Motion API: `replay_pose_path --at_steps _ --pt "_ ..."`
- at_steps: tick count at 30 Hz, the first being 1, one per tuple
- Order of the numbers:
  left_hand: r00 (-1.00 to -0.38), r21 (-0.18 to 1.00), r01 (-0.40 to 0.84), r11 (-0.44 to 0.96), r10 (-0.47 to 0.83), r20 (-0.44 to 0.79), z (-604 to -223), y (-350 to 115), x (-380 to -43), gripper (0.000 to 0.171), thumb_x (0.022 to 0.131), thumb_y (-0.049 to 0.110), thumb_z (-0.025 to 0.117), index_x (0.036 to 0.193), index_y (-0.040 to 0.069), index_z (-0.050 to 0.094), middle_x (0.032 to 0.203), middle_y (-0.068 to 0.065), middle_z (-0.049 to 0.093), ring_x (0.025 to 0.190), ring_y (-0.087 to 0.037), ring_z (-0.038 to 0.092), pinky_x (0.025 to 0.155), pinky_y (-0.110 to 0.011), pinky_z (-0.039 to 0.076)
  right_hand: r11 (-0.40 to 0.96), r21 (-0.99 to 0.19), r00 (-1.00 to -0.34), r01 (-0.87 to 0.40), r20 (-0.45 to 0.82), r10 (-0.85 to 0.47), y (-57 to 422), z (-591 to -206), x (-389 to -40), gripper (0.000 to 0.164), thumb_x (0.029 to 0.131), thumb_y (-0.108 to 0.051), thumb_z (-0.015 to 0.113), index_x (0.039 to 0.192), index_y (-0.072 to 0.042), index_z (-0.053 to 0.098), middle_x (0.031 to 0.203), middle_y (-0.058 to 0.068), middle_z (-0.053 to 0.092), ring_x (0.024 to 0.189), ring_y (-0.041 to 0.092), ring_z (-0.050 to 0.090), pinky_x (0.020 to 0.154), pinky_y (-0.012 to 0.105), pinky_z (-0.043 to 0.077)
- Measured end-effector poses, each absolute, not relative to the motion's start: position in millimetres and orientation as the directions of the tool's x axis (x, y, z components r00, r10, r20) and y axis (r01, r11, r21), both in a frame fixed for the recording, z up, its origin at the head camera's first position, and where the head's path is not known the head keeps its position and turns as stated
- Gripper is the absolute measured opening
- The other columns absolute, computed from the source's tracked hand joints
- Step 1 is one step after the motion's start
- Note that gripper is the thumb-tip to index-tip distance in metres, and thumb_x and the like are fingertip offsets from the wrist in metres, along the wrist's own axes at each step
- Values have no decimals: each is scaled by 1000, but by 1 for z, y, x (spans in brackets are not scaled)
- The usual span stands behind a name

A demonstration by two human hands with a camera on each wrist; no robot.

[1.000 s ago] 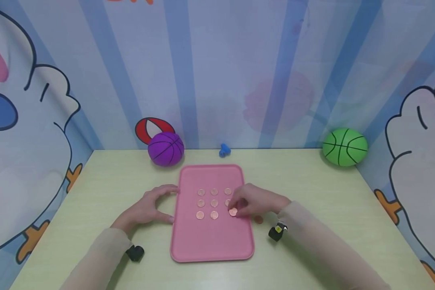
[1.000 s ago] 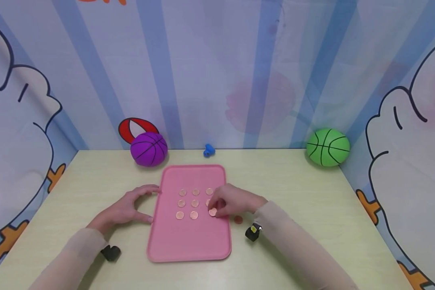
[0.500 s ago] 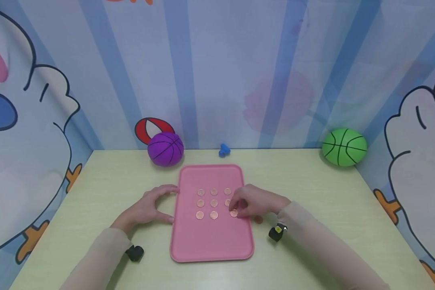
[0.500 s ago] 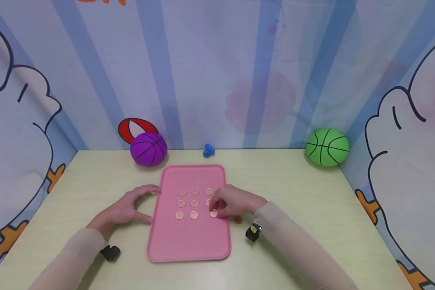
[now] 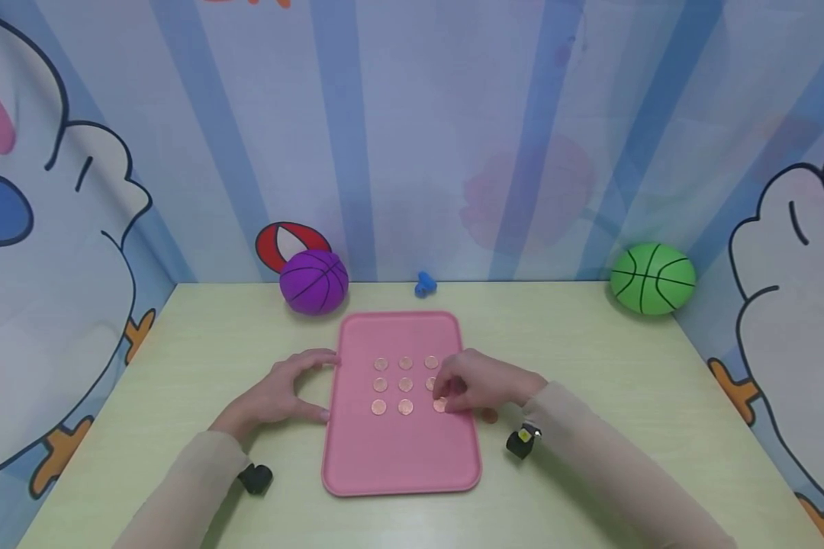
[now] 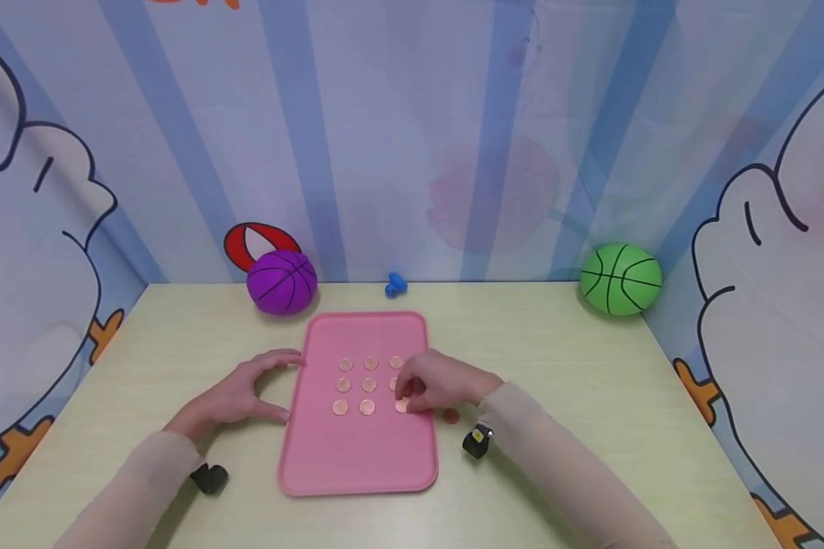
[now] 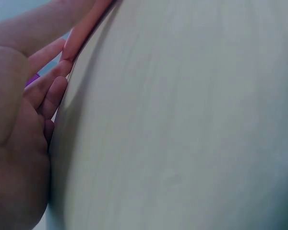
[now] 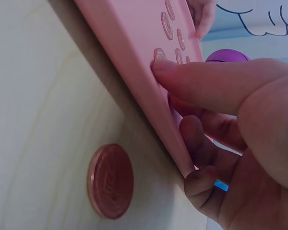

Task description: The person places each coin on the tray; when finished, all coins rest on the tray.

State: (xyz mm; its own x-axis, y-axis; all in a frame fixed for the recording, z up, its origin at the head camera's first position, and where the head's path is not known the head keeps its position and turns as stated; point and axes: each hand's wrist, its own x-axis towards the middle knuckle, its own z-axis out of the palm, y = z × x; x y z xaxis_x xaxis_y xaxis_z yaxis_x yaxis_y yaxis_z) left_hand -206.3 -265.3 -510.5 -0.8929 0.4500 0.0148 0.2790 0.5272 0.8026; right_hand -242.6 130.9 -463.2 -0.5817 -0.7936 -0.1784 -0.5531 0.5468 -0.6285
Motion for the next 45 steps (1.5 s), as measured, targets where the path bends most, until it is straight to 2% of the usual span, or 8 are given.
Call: replay_pose_path --at_steps 5,15,19,24,34,41,42,45 --pt "-894 801 274 532 448 8 -510 -264 -206 91 70 34 98 151 27 56 165 -4 43 145 -37 42 123 -71 21 554 -648 -584 -523 -200 -786 128 -462 -242 15 94 -12 80 108 -18 78 90 -5 68 45 19 62 43 31 55" --pt "-895 802 270 533 446 5 -509 -264 -206 91 70 35 98 150 27 56 164 -4 43 146 -38 41 122 -72 21 535 -614 -574 -580 -158 -804 125 -462 -242 15 92 -13 82 106 -17 79 89 -8 67 65 6 64 59 24 58" --pt "-894 806 268 527 447 5 -508 -264 -206 90 71 34 98 150 26 57 164 -4 43 146 -38 42 122 -73 21 529 -601 -573 -599 -141 -808 124 -462 -242 14 92 -13 82 105 -17 80 89 -9 67 77 6 63 68 23 59" --pt "-896 804 265 533 445 0 -508 -264 -205 90 71 34 98 150 26 56 164 -4 43 145 -38 42 122 -73 22 534 -583 -576 -612 -133 -806 123 -463 -242 14 91 -15 83 104 -19 80 89 -13 68 81 6 63 76 24 58" --pt "-894 806 268 528 448 4 -508 -264 -205 93 70 35 98 151 26 55 165 -4 43 147 -38 40 122 -72 21 532 -582 -580 -615 -124 -805 122 -464 -243 14 90 -18 85 103 -21 80 88 -14 68 81 6 63 76 23 57" --pt "-894 800 271 535 447 4 -509 -265 -204 95 70 38 98 153 26 54 165 -3 42 146 -38 41 122 -72 22 515 -674 -612 -530 -117 -782 136 -461 -246 12 94 -29 81 104 -24 78 92 -11 71 71 10 68 68 28 60" --pt "-894 800 271 536 447 3 -509 -265 -204 95 69 38 98 153 26 54 165 -3 42 147 -37 41 122 -72 21 510 -685 -616 -520 -113 -779 139 -460 -247 12 95 -29 80 105 -24 78 92 -10 71 68 12 68 68 29 60" --pt "-895 798 270 538 447 2 -508 -265 -204 95 68 38 99 152 27 54 165 -2 42 147 -37 41 123 -71 22 503 -689 -625 -522 -93 -775 149 -456 -249 12 96 -27 79 107 -22 78 94 -11 72 75 12 68 74 29 59"
